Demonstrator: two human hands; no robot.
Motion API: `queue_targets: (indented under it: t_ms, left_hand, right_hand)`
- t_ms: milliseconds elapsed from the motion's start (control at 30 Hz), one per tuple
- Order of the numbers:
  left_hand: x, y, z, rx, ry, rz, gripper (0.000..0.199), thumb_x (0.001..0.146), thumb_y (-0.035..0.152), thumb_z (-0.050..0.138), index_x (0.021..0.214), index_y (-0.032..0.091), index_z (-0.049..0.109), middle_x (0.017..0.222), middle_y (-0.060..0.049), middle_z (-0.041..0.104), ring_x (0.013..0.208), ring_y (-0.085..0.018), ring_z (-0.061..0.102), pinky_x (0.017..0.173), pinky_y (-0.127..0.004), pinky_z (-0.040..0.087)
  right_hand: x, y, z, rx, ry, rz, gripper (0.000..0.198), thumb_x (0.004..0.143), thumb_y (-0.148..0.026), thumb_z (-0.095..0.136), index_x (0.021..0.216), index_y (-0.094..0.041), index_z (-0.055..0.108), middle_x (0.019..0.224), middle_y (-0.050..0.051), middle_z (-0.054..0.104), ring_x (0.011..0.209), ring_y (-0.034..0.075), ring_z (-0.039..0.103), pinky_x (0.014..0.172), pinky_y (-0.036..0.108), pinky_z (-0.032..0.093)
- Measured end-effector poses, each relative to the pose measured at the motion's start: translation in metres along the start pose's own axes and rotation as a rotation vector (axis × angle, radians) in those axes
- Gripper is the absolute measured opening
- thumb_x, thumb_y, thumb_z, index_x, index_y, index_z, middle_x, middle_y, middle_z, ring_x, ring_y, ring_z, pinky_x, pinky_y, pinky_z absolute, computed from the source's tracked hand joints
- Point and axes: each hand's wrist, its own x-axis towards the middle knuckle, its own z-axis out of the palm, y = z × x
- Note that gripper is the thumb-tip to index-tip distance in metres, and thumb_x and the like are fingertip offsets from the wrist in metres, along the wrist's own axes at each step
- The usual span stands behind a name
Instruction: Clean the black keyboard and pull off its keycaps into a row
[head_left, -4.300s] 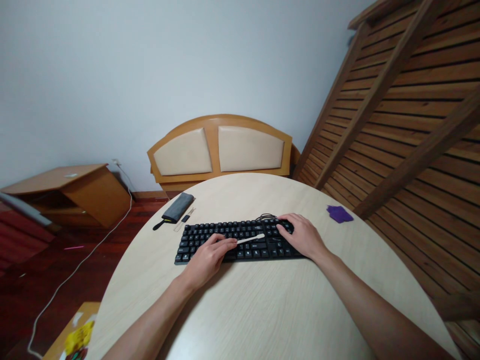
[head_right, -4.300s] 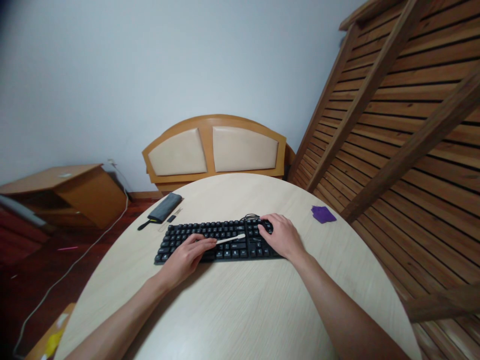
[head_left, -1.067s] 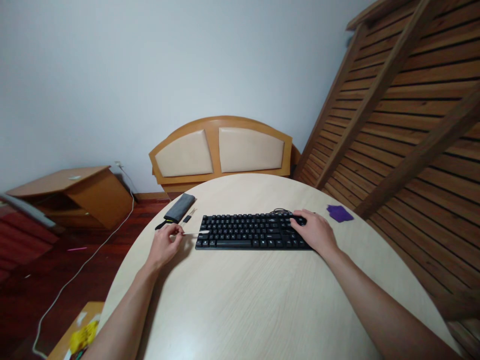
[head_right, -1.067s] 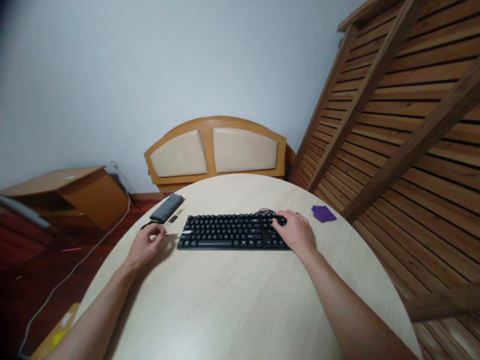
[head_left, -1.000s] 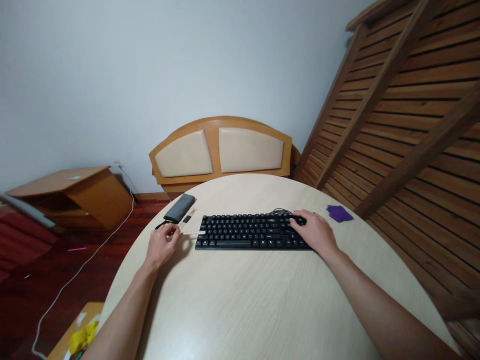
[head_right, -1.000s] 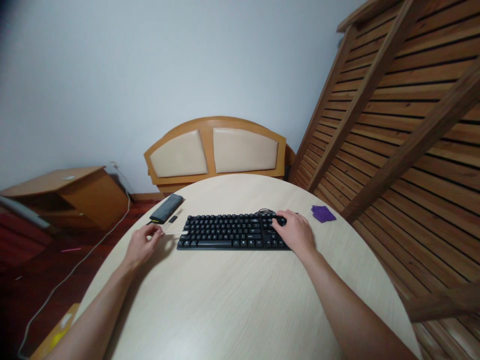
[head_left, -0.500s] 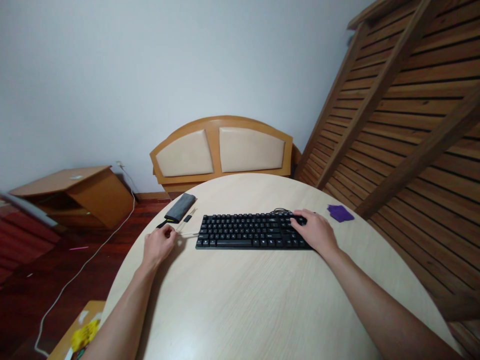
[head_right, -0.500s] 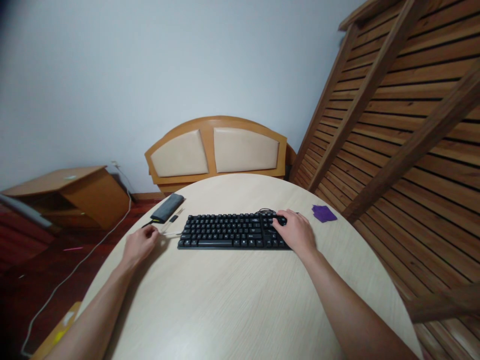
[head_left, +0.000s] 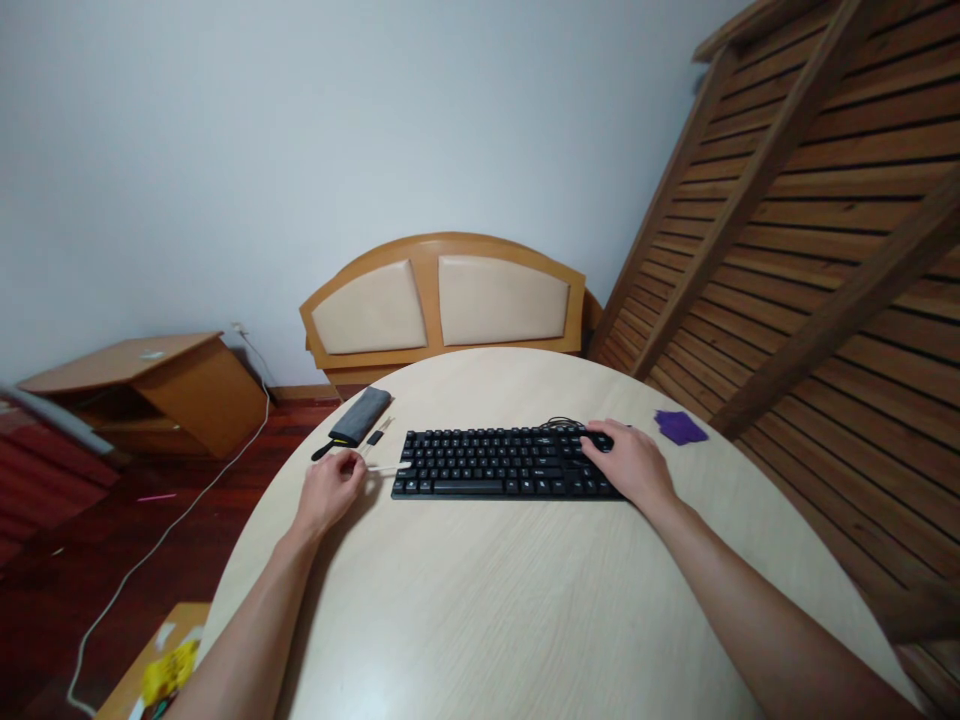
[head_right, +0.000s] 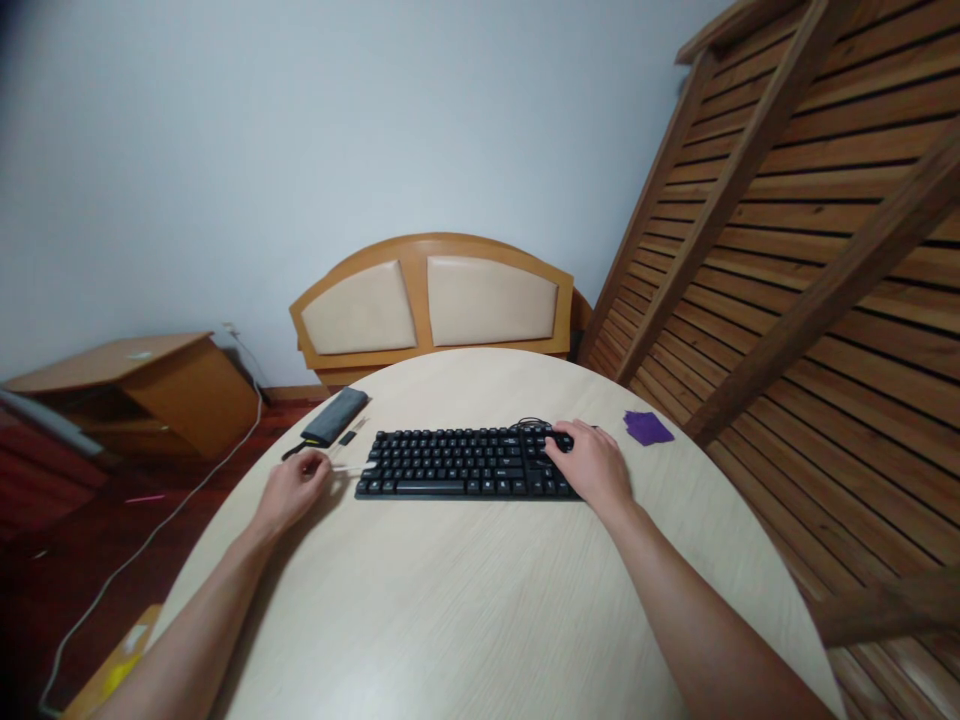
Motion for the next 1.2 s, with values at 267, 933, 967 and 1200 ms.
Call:
queue_targets:
  t_ms: [267,933,967,1200]
  left_hand:
    - [-0.003,0.008,0.007,-0.186,-0.069,0.184,0.037,0.091,0.049,0.046,0.085,0.018,0.067,0.090,-0.008,0.070,0.084,-0.024,0.064,0.074,-0.031,0.050]
    - [-0.006,0.036,0.003,-0.192,0.010,0.591,0.017,0.095,0.029,0.054,0.085,0.019,0.064,0.103,-0.008,0.066,0.093,-0.021,0.060,0.084,-0.036,0.048]
    - [-0.008,0.038,0.003,-0.191,0.001,0.599,0.015,0.095,0.028,0.053,0.088,0.019,0.064,0.105,-0.008,0.065,0.095,-0.022,0.060,0.085,-0.037,0.048]
    - [-0.013,0.046,-0.001,-0.191,-0.048,0.653,0.027,0.092,0.012,0.047,0.108,0.022,0.066,0.116,-0.010,0.062,0.106,-0.024,0.057,0.092,-0.042,0.048]
  right_hand:
    - [0.000,0.001,0.000,-0.007,0.003,0.005,0.024,0.085,-0.037,0.059,0.102,-0.025,0.071,0.108,0.002,0.072,0.089,0.025,0.065,0.084,0.038,0.048]
    - [0.000,0.001,0.001,0.010,0.009,-0.044,0.023,0.086,-0.034,0.056,0.102,-0.023,0.069,0.106,0.003,0.073,0.092,0.025,0.066,0.087,0.041,0.048]
    - [0.000,0.001,0.001,0.010,0.010,-0.045,0.023,0.086,-0.034,0.056,0.102,-0.023,0.069,0.106,0.003,0.073,0.092,0.025,0.066,0.088,0.041,0.048]
    - [0.001,0.000,0.000,0.013,-0.009,-0.034,0.025,0.086,-0.035,0.055,0.102,-0.023,0.070,0.108,0.003,0.073,0.093,0.025,0.066,0.090,0.042,0.048]
